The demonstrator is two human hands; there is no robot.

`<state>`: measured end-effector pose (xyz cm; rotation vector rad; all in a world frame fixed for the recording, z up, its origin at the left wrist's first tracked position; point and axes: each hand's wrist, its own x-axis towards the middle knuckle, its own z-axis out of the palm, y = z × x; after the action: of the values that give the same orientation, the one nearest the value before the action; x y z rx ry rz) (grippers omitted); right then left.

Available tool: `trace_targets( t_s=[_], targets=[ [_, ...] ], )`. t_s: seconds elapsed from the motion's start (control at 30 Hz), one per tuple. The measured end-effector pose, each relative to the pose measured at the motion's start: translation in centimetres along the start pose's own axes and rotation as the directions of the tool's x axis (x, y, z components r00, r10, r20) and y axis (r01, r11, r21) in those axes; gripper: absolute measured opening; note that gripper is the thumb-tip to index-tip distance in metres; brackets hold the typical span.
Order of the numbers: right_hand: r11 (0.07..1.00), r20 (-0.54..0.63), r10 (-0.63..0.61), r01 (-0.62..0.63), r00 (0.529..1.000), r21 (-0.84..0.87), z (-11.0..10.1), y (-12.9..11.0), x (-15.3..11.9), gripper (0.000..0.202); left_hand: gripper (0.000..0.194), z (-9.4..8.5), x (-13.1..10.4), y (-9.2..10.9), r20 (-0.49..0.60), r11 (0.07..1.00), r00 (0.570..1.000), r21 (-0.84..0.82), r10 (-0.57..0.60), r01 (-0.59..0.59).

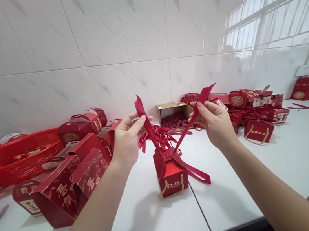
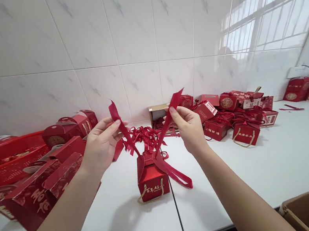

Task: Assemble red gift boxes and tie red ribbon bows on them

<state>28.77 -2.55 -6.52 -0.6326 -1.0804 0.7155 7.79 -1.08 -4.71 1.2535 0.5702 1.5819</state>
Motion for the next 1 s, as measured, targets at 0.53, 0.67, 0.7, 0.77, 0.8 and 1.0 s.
trace_targets(
  t_s=[0.53,0.67,0.7,0.77,0.8,1.0],
  targets=[
    [0.983,0.203,0.045,-0.007,0.978,-0.182,3.7,-2.9,0.0,0.018,0.025,2.9,-0.4,1.4,0.256,0.983,0.962,0.129,0.095,-0.131],
    [0.990,0.335,0.080,-0.035,0.939,-0.137,4.2,-3.2,-0.9,0.014,0.032,3.1,-0.9,1.6,0.245,0.968,0.967,0.216,0.070,-0.125],
    [0.994,0.378,0.076,-0.041,0.923,-0.101,4.2,-3.3,-1.1,0.013,0.033,3.2,-1.0,1.7,0.238,0.962,0.969,0.242,0.069,-0.128],
    [0.997,0.437,0.075,-0.061,0.896,-0.045,4.2,-3.4,-1.4,0.011,0.033,3.2,-1.1,1.9,0.241,0.945,0.969,0.301,0.057,-0.131],
    [0.996,0.450,0.083,-0.080,0.889,-0.025,4.1,-3.3,-1.4,0.011,0.033,3.2,-1.1,2.0,0.250,0.939,0.967,0.319,0.044,-0.125],
    [0.997,0.526,0.041,-0.002,0.849,-0.074,3.2,-2.3,-1.0,0.020,0.030,2.4,-0.6,1.6,0.338,0.970,0.918,0.187,-0.209,0.152]
  ],
)
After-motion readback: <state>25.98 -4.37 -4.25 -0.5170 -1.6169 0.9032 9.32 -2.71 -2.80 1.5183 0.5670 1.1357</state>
